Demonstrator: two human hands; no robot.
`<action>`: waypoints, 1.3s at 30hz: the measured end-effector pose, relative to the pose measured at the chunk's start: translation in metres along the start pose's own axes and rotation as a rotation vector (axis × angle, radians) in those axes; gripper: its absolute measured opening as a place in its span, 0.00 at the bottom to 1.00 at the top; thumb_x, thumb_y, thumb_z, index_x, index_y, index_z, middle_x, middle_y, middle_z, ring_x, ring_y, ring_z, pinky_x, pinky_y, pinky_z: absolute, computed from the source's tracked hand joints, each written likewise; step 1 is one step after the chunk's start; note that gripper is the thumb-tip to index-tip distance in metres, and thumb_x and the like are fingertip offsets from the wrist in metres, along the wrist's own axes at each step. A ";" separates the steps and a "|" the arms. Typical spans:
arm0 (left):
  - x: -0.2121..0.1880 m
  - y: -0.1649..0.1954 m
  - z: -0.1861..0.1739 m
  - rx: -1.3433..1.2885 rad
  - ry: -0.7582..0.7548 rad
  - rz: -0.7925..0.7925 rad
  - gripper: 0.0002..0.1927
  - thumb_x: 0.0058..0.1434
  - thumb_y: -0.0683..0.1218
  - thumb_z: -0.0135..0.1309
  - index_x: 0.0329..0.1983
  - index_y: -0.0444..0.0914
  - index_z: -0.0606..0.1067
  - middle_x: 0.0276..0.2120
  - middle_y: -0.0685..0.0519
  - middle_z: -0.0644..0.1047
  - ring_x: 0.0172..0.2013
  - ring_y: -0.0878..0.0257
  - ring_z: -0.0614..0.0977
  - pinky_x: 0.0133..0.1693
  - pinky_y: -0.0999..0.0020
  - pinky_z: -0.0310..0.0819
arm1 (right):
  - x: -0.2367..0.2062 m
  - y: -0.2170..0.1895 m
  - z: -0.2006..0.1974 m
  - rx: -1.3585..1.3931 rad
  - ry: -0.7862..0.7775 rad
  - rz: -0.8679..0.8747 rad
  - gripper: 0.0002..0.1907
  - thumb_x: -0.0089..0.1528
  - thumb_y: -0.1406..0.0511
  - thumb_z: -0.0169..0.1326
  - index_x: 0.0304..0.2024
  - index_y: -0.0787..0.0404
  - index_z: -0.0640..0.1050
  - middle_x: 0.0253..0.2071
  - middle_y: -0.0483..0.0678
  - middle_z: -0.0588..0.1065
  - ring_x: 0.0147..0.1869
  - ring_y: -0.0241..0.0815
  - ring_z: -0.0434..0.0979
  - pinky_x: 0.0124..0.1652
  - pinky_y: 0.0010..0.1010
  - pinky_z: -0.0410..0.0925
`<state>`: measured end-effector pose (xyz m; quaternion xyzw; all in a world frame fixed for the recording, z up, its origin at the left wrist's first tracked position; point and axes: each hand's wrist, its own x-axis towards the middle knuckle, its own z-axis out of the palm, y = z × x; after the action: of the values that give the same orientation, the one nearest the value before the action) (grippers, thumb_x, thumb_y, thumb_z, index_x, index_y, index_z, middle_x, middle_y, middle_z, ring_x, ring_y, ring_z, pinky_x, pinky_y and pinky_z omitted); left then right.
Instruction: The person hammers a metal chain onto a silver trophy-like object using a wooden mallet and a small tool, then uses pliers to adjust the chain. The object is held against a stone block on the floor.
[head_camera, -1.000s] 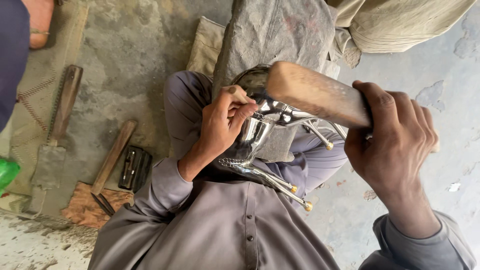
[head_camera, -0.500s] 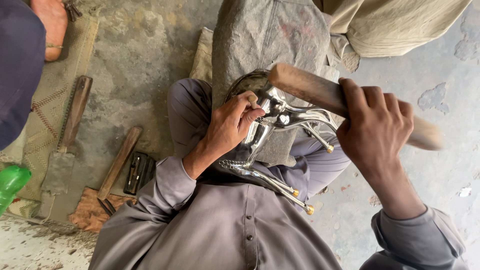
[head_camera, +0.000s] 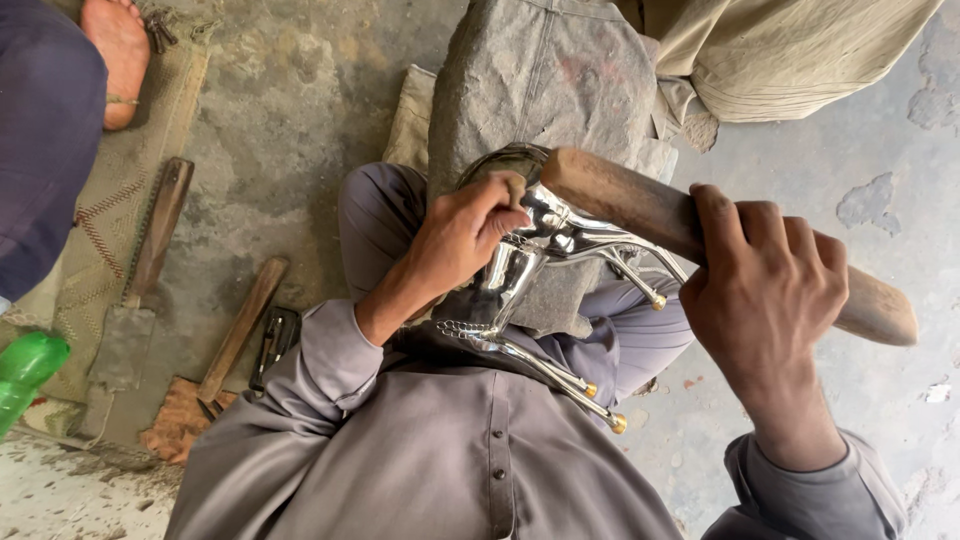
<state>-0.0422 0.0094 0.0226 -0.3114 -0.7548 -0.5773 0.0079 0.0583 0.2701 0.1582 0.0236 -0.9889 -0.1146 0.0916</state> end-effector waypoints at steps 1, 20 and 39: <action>0.003 -0.001 -0.003 -0.028 0.022 0.015 0.11 0.68 0.43 0.60 0.46 0.34 0.70 0.42 0.46 0.82 0.33 0.61 0.85 0.32 0.67 0.80 | -0.002 0.003 0.003 0.068 -0.032 0.024 0.24 0.63 0.72 0.59 0.61 0.52 0.78 0.42 0.47 0.79 0.40 0.45 0.77 0.43 0.40 0.66; 0.043 -0.020 0.001 0.268 -0.559 0.102 0.22 0.67 0.53 0.56 0.62 0.45 0.70 0.26 0.53 0.78 0.24 0.63 0.81 0.22 0.69 0.76 | -0.040 0.021 0.066 0.665 -0.120 0.276 0.22 0.60 0.71 0.55 0.57 0.57 0.70 0.45 0.50 0.80 0.41 0.42 0.81 0.42 0.34 0.72; 0.007 0.008 -0.003 0.019 -0.059 0.005 0.12 0.67 0.44 0.60 0.48 0.35 0.72 0.38 0.48 0.80 0.37 0.55 0.85 0.35 0.60 0.78 | 0.039 -0.008 -0.012 0.308 0.103 -0.060 0.27 0.57 0.73 0.57 0.59 0.57 0.76 0.42 0.50 0.77 0.42 0.48 0.77 0.44 0.41 0.65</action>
<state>-0.0455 0.0109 0.0330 -0.3301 -0.7595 -0.5605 -0.0099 0.0228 0.2569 0.1741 0.0726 -0.9876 0.0372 0.1342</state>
